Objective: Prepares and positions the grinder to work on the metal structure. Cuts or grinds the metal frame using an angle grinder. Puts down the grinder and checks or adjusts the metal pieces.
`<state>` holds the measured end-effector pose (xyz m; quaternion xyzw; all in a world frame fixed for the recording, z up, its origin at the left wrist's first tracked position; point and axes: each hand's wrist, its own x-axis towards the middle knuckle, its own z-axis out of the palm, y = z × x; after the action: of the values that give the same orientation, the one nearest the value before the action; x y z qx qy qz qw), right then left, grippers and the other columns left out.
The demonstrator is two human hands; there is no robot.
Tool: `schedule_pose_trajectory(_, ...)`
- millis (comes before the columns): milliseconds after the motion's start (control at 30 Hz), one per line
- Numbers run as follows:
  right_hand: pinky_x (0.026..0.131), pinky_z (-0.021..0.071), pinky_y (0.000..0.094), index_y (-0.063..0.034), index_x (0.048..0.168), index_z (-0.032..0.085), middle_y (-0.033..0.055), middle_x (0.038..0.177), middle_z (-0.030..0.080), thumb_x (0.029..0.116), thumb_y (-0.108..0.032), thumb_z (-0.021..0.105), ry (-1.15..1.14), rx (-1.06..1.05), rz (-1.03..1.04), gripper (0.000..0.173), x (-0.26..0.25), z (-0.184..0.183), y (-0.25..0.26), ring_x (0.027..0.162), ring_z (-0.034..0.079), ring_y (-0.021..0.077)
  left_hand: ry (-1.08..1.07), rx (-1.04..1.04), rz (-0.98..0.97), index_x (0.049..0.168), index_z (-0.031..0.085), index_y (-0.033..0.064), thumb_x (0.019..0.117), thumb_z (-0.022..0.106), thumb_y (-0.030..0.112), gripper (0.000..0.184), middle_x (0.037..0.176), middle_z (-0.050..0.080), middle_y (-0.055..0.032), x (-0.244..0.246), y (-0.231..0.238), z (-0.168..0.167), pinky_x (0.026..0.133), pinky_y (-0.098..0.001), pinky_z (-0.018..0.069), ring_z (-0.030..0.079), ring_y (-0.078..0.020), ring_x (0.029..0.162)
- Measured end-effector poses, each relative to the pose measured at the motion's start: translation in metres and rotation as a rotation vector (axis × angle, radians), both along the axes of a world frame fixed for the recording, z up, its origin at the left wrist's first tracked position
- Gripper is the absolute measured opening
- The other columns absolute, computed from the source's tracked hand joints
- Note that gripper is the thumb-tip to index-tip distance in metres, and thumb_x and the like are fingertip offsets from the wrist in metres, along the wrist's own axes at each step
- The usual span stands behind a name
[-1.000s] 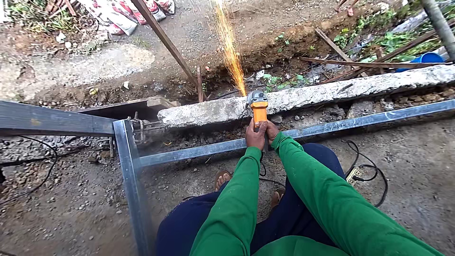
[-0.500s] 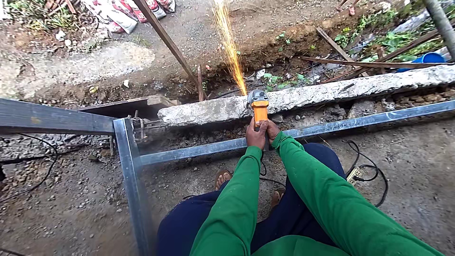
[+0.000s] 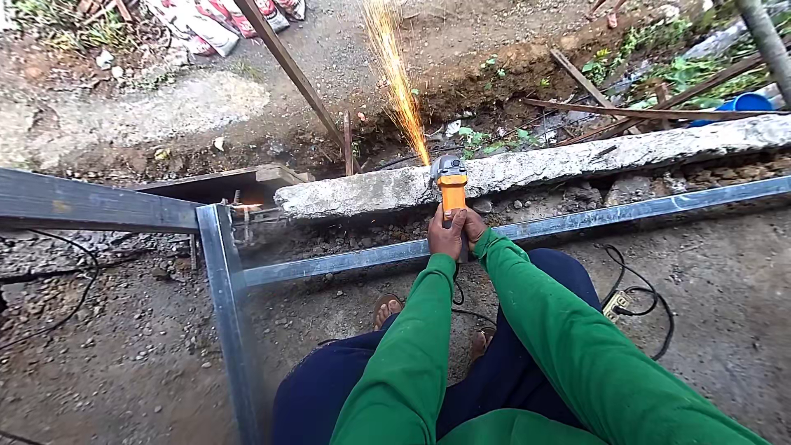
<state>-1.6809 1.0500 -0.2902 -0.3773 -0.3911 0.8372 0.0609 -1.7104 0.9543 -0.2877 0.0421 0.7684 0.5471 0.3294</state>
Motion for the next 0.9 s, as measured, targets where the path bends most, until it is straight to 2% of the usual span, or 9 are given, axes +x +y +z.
schedule_pose_trajectory(67,0.072,0.06,0.0372,-0.0073,0.125,0.057,0.0102,0.095,0.07,0.0884,-0.019,0.067,-0.003,0.004,0.006,0.04,0.004,-0.007,-0.002,0.082,0.07,0.0171,0.001,-0.002,-0.001,0.157,0.044,0.028,0.0896,0.064,0.071,0.082,0.147,0.058,-0.0103,0.001,-0.001,-0.001,0.107,-0.0568,0.0483,0.058,-0.028,0.131)
schedule_pose_trajectory(133,0.069,0.0596,0.0366,-0.0136,0.126,0.059,0.0074,0.095,0.07,0.0912,-0.03,0.068,-0.003,0.003,0.023,0.039,0.01,-0.018,-0.006,0.079,0.07,0.0149,0.003,-0.006,-0.004,0.157,0.044,0.0295,0.0889,0.063,0.073,0.083,0.147,0.058,-0.0089,0.002,-0.002,-0.001,0.106,-0.0566,0.0491,0.058,-0.0274,0.131)
schedule_pose_trajectory(200,0.068,0.0593,0.0368,-0.0152,0.127,0.059,0.0069,0.095,0.07,0.0919,-0.032,0.067,-0.001,0.004,0.026,0.039,0.011,-0.021,-0.007,0.079,0.069,0.0146,0.0,-0.004,-0.002,0.157,0.044,0.0294,0.0888,0.063,0.073,0.083,0.147,0.058,-0.0087,0.002,-0.003,-0.001,0.106,-0.0565,0.0491,0.058,-0.0272,0.131)
schedule_pose_trajectory(267,0.069,0.0592,0.0365,-0.0137,0.126,0.059,0.0072,0.095,0.069,0.0913,-0.03,0.067,-0.004,0.005,0.02,0.039,0.009,-0.018,-0.006,0.079,0.069,0.0148,-0.005,0.004,0.005,0.157,0.045,0.0293,0.0892,0.064,0.072,0.082,0.148,0.058,-0.0086,0.002,-0.002,0.0,0.106,-0.0565,0.0488,0.058,-0.0271,0.131)
schedule_pose_trajectory(367,0.075,0.06,0.037,-0.0055,0.126,0.056,0.0107,0.096,0.07,0.0886,-0.016,0.065,-0.01,0.014,0.001,0.04,0.001,-0.003,-0.001,0.084,0.07,0.0176,-0.008,0.001,0.0,0.157,0.044,0.0288,0.09,0.065,0.07,0.081,0.148,0.057,-0.0091,0.001,-0.002,0.001,0.107,-0.0564,0.0485,0.057,-0.0276,0.132)
schedule_pose_trajectory(600,0.075,0.0601,0.0373,-0.004,0.126,0.057,0.011,0.096,0.07,0.0895,-0.014,0.065,-0.019,0.02,-0.007,0.039,-0.001,0.002,-0.002,0.085,0.07,0.0178,-0.006,-0.017,-0.006,0.158,0.043,0.0311,0.0899,0.064,0.071,0.081,0.149,0.057,-0.0082,0.0,-0.003,0.0,0.107,-0.0567,0.0485,0.057,-0.0272,0.133)
schedule_pose_trajectory(900,0.074,0.0601,0.037,-0.0039,0.126,0.057,0.0113,0.096,0.07,0.0889,-0.014,0.066,-0.018,0.014,-0.011,0.039,-0.002,0.003,-0.003,0.084,0.07,0.0178,-0.006,-0.014,-0.004,0.157,0.044,0.0295,0.0901,0.064,0.07,0.081,0.149,0.057,-0.0087,0.0,-0.003,0.001,0.107,-0.0566,0.0485,0.057,-0.0277,0.133)
